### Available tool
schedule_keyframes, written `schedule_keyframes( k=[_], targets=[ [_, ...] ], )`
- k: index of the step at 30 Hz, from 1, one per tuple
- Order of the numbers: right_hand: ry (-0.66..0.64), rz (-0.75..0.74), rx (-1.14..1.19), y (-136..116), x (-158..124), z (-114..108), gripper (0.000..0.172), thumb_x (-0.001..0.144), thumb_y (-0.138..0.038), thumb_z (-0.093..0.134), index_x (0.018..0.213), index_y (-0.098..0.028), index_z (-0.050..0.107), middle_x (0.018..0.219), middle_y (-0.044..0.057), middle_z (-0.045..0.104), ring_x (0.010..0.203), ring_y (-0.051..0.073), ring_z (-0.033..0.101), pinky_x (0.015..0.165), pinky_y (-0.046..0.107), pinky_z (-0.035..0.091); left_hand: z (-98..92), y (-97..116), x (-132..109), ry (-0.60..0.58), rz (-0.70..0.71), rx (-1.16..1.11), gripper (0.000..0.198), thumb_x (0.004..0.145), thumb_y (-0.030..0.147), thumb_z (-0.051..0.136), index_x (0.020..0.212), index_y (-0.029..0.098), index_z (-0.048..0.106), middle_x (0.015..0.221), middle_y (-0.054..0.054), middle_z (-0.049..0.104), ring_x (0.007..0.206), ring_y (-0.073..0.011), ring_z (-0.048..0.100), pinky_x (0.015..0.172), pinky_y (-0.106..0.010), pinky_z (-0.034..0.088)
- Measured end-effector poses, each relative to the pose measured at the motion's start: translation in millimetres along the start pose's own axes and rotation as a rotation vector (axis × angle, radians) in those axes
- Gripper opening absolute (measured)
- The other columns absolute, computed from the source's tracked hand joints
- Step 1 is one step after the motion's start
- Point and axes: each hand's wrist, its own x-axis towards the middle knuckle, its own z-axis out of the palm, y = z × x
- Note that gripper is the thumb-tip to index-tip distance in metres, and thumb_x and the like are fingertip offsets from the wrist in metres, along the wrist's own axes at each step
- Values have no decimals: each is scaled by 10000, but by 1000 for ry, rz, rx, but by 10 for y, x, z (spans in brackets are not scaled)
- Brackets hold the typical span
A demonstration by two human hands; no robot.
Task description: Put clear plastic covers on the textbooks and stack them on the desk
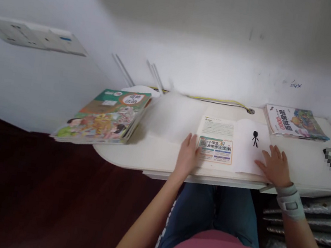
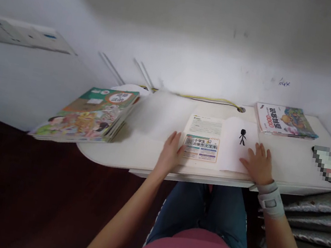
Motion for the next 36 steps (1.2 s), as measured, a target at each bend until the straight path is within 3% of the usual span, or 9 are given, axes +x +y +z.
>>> schedule_keyframes(
  k=[5, 9, 14, 17, 21, 24, 28, 32, 36],
  targets=[
    [14, -351, 450, -897, 105, -194, 402, 939, -423, 429, 1192, -167, 607, 1284, 149, 602, 1218, 247, 532, 1026, 403, 421, -344, -168, -62, -121, -239, 287, 239, 864, 249, 430, 969, 140, 614, 1053, -185, 625, 1033, -323, 609, 860, -477, 477],
    [-92, -292, 790, -1294, 290, -281, 471, 929, -479, 420, 1285, -196, 545, 1258, 128, 623, 1140, 259, 596, 965, 426, 483, -406, -69, 44, -106, -323, -321, 177, 857, 324, 439, 750, 194, 497, 827, -76, 645, 857, -234, 665, 794, -390, 506],
    [-240, -128, 1302, -1174, 616, -517, 676, 912, -588, 369, 1441, -170, 327, 1236, 142, 625, 1111, 241, 612, 936, 433, 505, -441, 449, 315, -96, -277, -1188, 335, 796, 494, 566, 761, 217, 382, 883, -58, 706, 879, -204, 695, 821, -386, 523],
    [-324, -13, 1631, -925, 711, -721, 694, 910, -634, 282, 1458, -208, 274, 1226, 122, 628, 1036, 225, 641, 839, 418, 554, -429, 866, 419, -195, -153, -1339, 361, 812, 511, 584, 784, 217, 376, 1018, -101, 721, 1002, -225, 677, 930, -432, 489],
    [-340, 142, 1827, -518, 631, -845, 550, 864, -510, 453, 1337, -230, 459, 1182, 96, 662, 990, 228, 653, 798, 393, 561, -397, 1149, 405, -367, -89, -1401, 381, 828, 537, 563, 786, 221, 355, 1181, -149, 667, 1122, -267, 622, 942, -464, 479],
    [-278, 272, 1812, -223, 466, -741, 465, 756, -351, 558, 1192, -191, 583, 1071, 85, 709, 958, 241, 666, 806, 398, 551, -436, 977, 335, -303, -122, -1392, 373, 811, 528, 582, 790, 229, 360, 1178, -135, 666, 1086, -262, 634, 862, -439, 515],
    [-189, 473, 1752, 83, 236, -435, 443, 673, -269, 567, 1098, -170, 639, 971, 66, 737, 878, 244, 687, 771, 391, 553, -556, 294, 230, 20, -297, -1164, 322, 766, 481, 609, 765, 229, 409, 915, -59, 707, 784, -178, 659, 663, -309, 516],
    [-205, 565, 1685, 203, 94, -155, 375, 687, -327, 598, 1028, -192, 674, 956, 63, 744, 844, 235, 692, 759, 375, 555, -658, -398, 89, 117, -424, -624, 195, 796, 375, 516, 703, 214, 458, 625, 10, 565, 605, -148, 551, 662, -303, 485],
    [-260, 574, 1667, 178, 34, -27, 394, 673, -372, 660, 1029, -205, 682, 973, 49, 746, 860, 229, 689, 811, 379, 548, -655, -569, -48, 75, -440, 58, 74, 793, 274, 493, 756, 210, 502, 758, -78, 602, 797, -271, 589, 805, -458, 461]
  ],
)
